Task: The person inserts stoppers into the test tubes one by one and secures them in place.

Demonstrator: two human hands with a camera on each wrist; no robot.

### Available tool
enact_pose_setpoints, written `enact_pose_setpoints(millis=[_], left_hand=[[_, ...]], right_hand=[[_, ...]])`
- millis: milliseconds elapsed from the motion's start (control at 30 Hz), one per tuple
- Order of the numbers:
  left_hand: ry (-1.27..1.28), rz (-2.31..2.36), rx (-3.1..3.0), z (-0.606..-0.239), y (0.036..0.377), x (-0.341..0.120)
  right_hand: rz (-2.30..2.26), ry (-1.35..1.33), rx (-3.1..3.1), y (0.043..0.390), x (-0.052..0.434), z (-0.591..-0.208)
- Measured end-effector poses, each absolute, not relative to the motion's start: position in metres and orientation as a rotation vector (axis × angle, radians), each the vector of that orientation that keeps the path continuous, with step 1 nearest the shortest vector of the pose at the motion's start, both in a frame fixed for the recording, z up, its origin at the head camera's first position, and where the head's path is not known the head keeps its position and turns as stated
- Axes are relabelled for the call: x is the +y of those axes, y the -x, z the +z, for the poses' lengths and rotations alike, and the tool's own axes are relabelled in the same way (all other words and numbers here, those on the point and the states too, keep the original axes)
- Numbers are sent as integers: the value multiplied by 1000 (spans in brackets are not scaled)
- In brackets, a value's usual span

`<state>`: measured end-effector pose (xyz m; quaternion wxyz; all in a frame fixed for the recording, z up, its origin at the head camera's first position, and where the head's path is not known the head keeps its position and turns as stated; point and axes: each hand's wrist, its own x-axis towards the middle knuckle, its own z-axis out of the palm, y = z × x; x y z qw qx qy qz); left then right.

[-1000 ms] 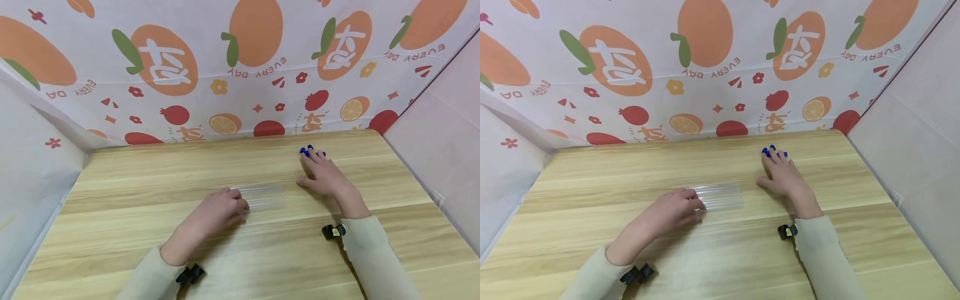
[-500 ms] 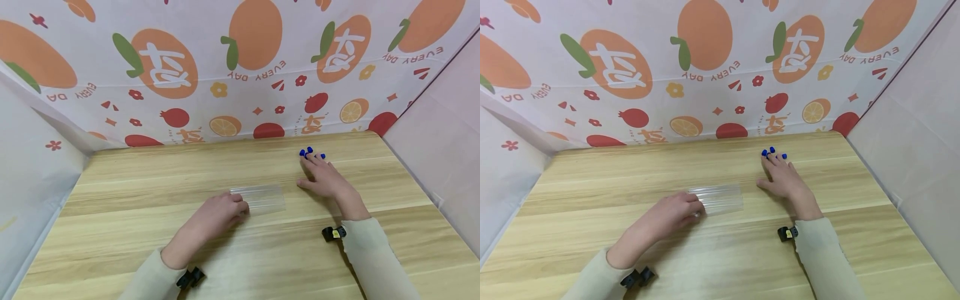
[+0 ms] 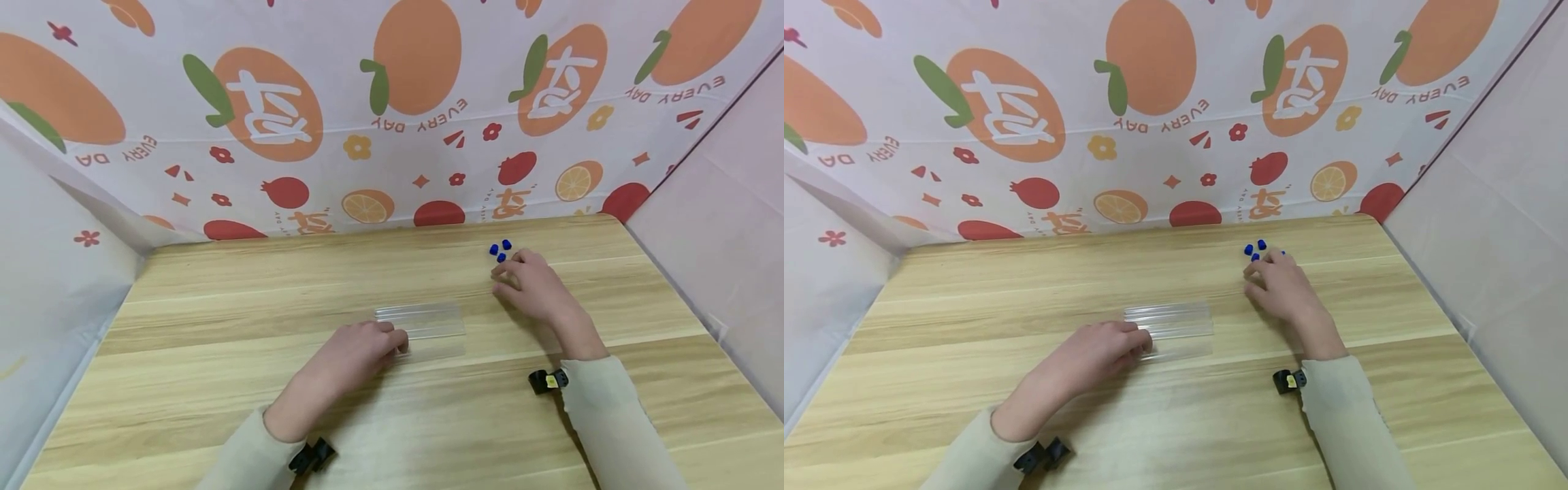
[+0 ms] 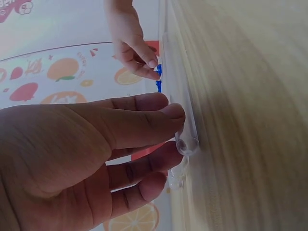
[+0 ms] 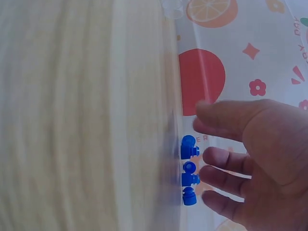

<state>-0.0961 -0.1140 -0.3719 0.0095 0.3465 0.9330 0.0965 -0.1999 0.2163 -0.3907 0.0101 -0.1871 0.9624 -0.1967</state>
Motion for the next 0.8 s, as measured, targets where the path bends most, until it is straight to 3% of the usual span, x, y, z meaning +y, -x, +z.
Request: enact_pose_setpoints(millis=[800], left_hand=[[-1065, 259, 2887, -373, 92, -116]], right_hand=[[-571, 635, 2932, 209, 221, -401]])
